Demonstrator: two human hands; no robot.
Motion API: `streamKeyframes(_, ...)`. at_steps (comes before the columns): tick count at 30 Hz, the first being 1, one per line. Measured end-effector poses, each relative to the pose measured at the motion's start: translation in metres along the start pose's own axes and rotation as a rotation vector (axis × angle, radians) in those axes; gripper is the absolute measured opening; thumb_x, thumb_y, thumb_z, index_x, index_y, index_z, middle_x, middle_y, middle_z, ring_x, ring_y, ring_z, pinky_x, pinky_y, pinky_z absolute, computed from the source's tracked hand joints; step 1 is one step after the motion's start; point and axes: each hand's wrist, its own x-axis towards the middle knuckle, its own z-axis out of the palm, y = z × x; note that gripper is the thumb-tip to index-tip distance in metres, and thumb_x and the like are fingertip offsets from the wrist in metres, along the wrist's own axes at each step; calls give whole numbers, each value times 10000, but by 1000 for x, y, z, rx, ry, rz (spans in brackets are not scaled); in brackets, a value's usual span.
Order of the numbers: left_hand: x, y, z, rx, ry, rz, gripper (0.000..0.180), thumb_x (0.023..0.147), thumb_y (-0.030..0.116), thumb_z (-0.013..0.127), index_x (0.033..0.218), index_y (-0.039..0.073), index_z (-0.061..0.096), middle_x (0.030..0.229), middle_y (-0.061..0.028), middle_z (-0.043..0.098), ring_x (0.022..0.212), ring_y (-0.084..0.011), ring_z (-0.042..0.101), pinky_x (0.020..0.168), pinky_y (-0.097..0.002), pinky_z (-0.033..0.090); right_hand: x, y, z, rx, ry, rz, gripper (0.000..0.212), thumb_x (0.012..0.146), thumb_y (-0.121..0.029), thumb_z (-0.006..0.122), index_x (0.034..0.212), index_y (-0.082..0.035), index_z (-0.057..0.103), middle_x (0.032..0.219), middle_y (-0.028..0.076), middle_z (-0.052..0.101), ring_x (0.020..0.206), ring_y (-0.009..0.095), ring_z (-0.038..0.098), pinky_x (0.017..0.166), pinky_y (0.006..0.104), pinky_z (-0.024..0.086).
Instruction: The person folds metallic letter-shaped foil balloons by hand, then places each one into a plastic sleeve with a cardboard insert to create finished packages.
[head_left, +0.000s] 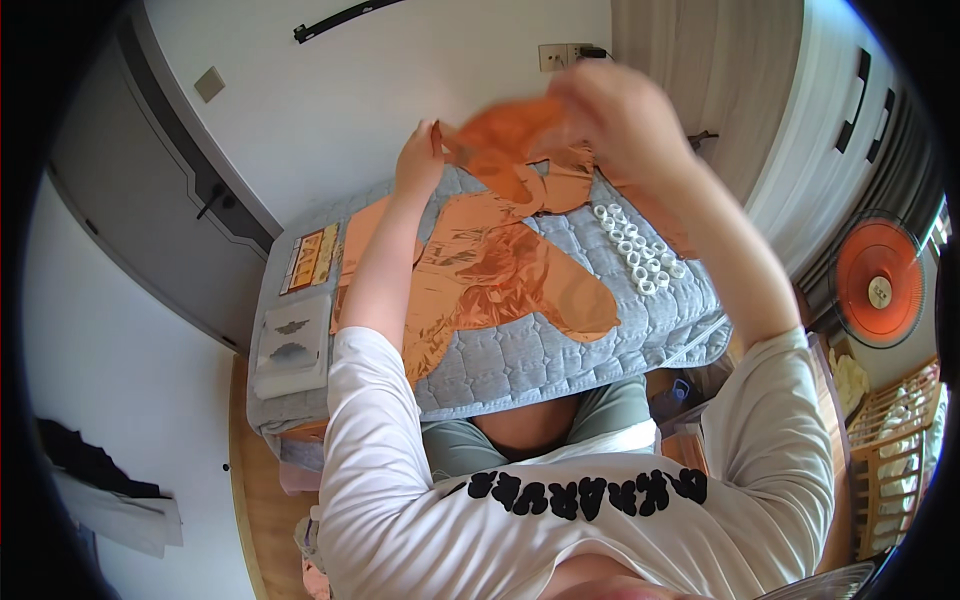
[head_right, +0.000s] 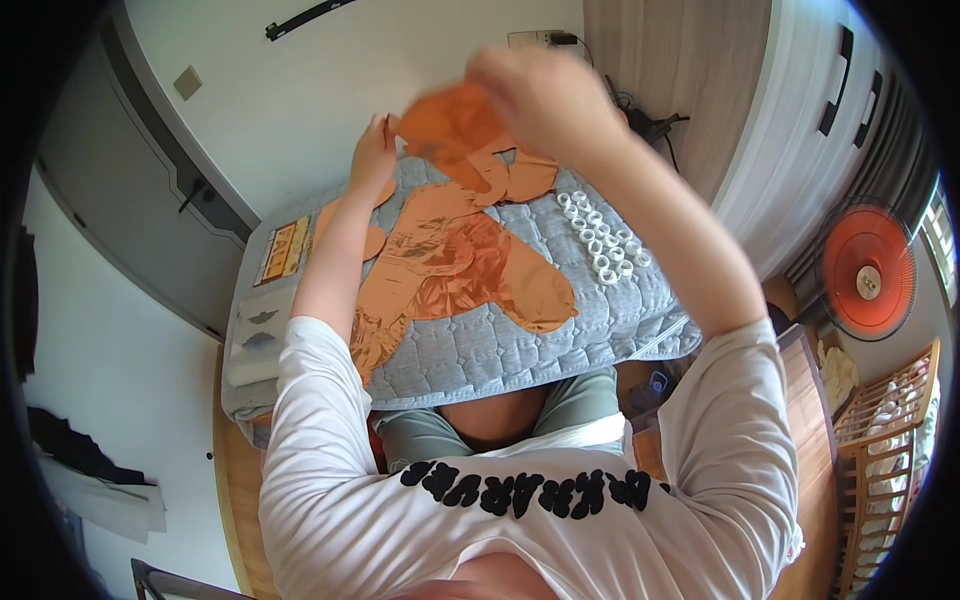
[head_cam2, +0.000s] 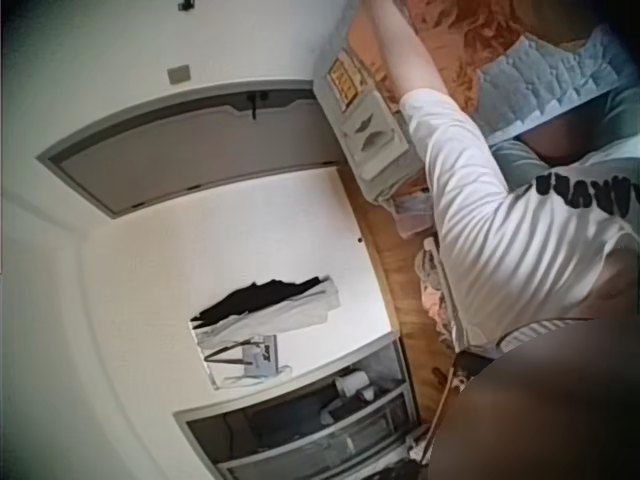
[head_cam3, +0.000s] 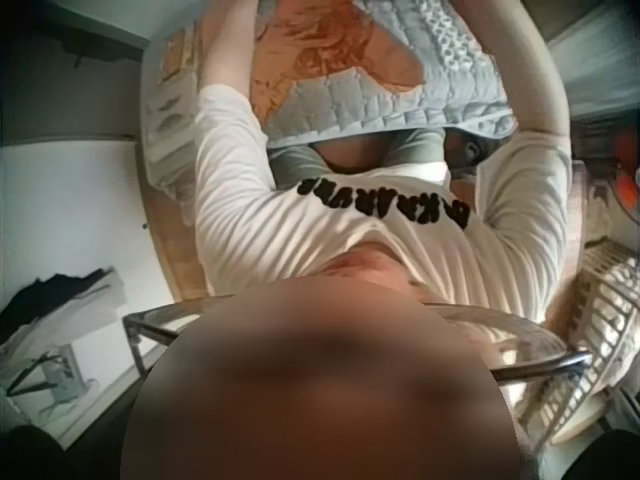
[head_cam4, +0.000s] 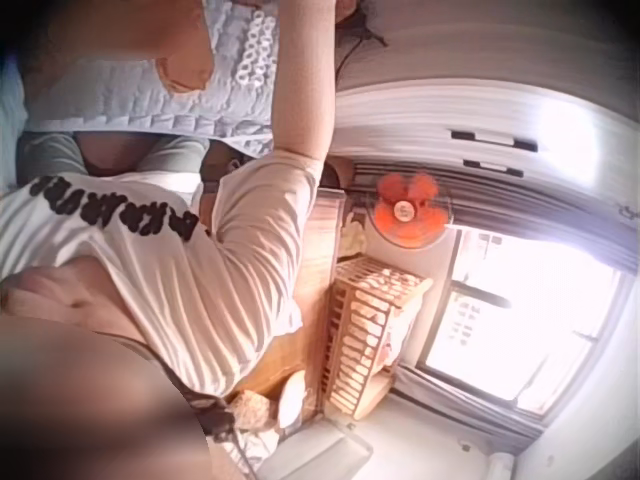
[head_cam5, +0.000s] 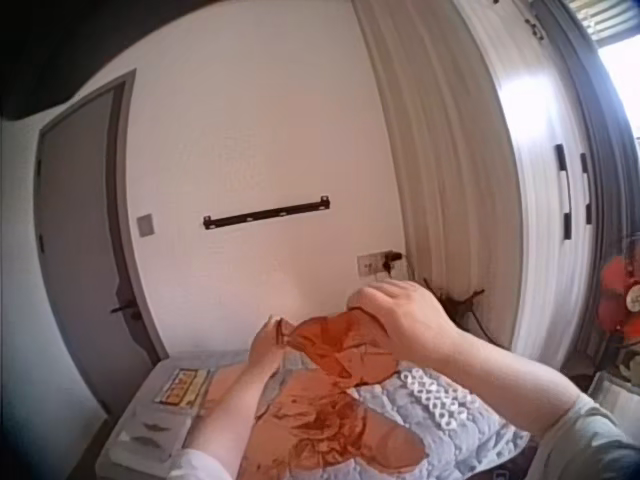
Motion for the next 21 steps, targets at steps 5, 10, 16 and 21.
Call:
streamKeyframes(5, -49, -66, 41, -305, -1, 103, 119, 1022, 21, 508, 1116, 49, 574, 1012, -206, 654, 979, -395, 644, 851, -444, 508, -84, -72, 50, 65, -147, -152, 138, 758, -112, 671, 868, -99, 588, 834, 44, 592, 839, 263, 634, 720, 404, 498)
streamKeyframes(10, -102, -153, 14, -494, -125, -275, 150, 997, -6, 525, 1109, 57, 604, 1126, -200, 645, 1067, -380, 633, 905, -421, 508, -130, -152, 98, 256, -222, -86, 140, 789, -143, 683, 909, -127, 612, 859, 23, 624, 839, 237, 654, 702, 376, 503)
streamKeyframes(16, -137, -116, -27, 101, -283, 163, 157, 932, 63, 634, 1087, 63, 654, 1226, -162, 651, 1140, -359, 622, 971, -432, 494, -164, -185, 133, 424, -344, 33, 160, 806, -154, 705, 938, -118, 622, 896, 33, 649, 848, 245, 668, 724, 394, 527)
streamKeyframes(21, -164, -57, -77, 430, -552, -144, 252, 971, 285, 618, 1086, 82, 712, 1251, -109, 672, 1155, -320, 634, 988, -491, 468, -186, -191, 151, 494, -413, 95, 166, 828, -181, 687, 952, -91, 623, 911, 69, 660, 888, 277, 676, 765, 424, 531)
